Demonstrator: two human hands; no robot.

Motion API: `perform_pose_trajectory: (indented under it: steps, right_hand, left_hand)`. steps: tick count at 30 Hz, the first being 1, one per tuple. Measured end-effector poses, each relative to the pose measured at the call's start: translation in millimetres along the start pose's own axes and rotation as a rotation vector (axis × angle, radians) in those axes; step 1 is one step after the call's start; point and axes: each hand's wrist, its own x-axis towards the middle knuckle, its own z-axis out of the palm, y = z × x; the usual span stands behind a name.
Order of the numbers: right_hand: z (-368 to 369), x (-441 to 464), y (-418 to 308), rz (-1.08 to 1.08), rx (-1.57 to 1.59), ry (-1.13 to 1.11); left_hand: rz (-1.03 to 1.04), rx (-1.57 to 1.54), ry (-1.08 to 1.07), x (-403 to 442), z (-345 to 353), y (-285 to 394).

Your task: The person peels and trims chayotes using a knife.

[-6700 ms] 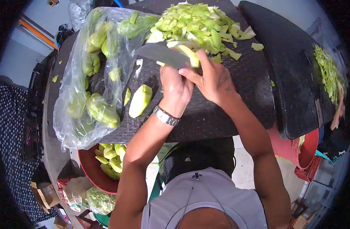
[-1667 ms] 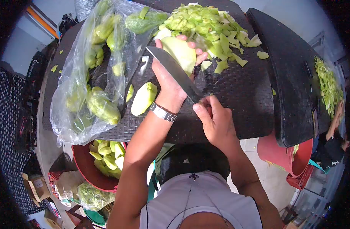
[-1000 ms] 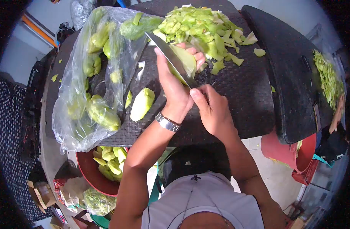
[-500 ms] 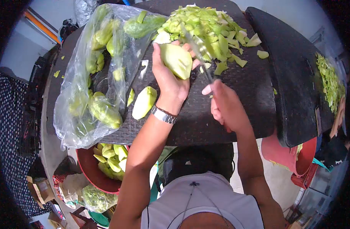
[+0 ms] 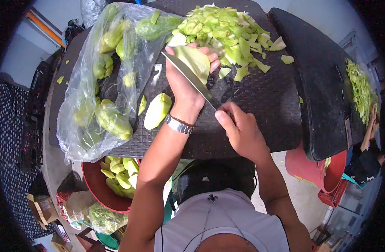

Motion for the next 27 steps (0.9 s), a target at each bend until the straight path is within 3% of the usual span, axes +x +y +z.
perform_pose_trajectory:
  steps: [14, 20, 22, 25, 27]
  right_hand:
    - [6, 9, 12, -0.082, -0.105, 0.067]
    - [10, 23, 13, -0.063, -0.051, 0.121]
    - [11, 28, 21, -0.025, 0.068, 0.030]
    - [-15, 37, 33, 0.290, 0.618, -0.384]
    - [-22, 31, 21, 0.414, 0.939, -0.493]
  left_hand:
    - [0.035, 0.043, 0.044, -9, 8, -13]
    - [0.030, 0.115, 0.172, -17, 24, -22]
    - [0.046, 0.232, 0.180, -15, 20, -22]
    - [0.009, 0.253, 0.161, -16, 20, -14]
    - [-0.018, 0.250, 0.186, -14, 25, -11]
